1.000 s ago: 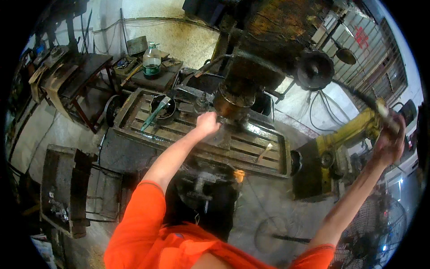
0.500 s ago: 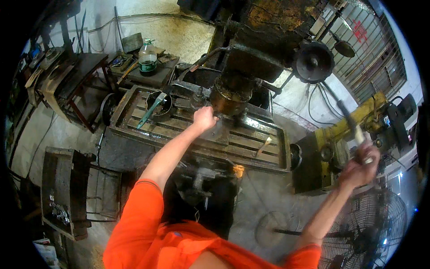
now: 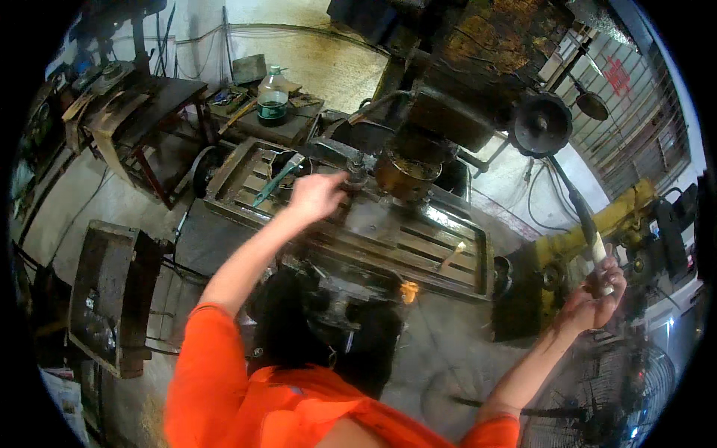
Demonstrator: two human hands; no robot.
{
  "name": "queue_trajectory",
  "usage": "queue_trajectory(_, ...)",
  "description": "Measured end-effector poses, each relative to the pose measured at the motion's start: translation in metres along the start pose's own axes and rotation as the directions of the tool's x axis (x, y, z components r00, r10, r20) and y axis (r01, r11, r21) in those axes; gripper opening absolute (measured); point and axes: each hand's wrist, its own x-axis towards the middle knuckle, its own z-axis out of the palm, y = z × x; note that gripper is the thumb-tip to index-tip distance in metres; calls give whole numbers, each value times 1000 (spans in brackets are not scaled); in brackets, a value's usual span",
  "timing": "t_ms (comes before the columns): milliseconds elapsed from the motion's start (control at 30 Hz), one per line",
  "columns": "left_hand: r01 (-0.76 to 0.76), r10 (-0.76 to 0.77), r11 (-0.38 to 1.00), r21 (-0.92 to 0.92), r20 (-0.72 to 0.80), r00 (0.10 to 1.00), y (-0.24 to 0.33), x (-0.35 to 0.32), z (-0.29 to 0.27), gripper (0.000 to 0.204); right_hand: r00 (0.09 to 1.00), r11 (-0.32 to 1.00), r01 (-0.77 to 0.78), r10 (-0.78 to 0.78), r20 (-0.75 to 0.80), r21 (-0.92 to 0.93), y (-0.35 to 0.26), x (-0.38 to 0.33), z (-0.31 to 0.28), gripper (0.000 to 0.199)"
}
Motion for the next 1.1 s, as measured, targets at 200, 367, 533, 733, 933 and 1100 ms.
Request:
queue_trajectory(200,103,-61,940,326,-136,989,-65,-51,-67,45,999,999,34,-33,-29,40,10,2,-10,18)
queue_trajectory(367,114,-105,957,267,-48,993,-95,-54,-46,46,998,998,57,-58,27,39,16,4,-12,24)
queue_trajectory(533,459,-471,647,-609,154,868,-66,-66,-48,36,999,999,41,-41,-15,21,14,2,-10,31)
queue_trajectory(733,503,-272,505,-701,424,864,6,-55,-16,24,997,997,79,-79,3,-11,16,1,-14,35)
queue_trajectory(933,239,-212,821,-519,112,971,25,-6,34,27,995,995,96,-96,6,-37,15,0,-8,35)
queue_trajectory(1100,192,-165,895,-402,103,981,23,-3,43,28,997,998,69,-70,-22,-12,15,-7,-9,33)
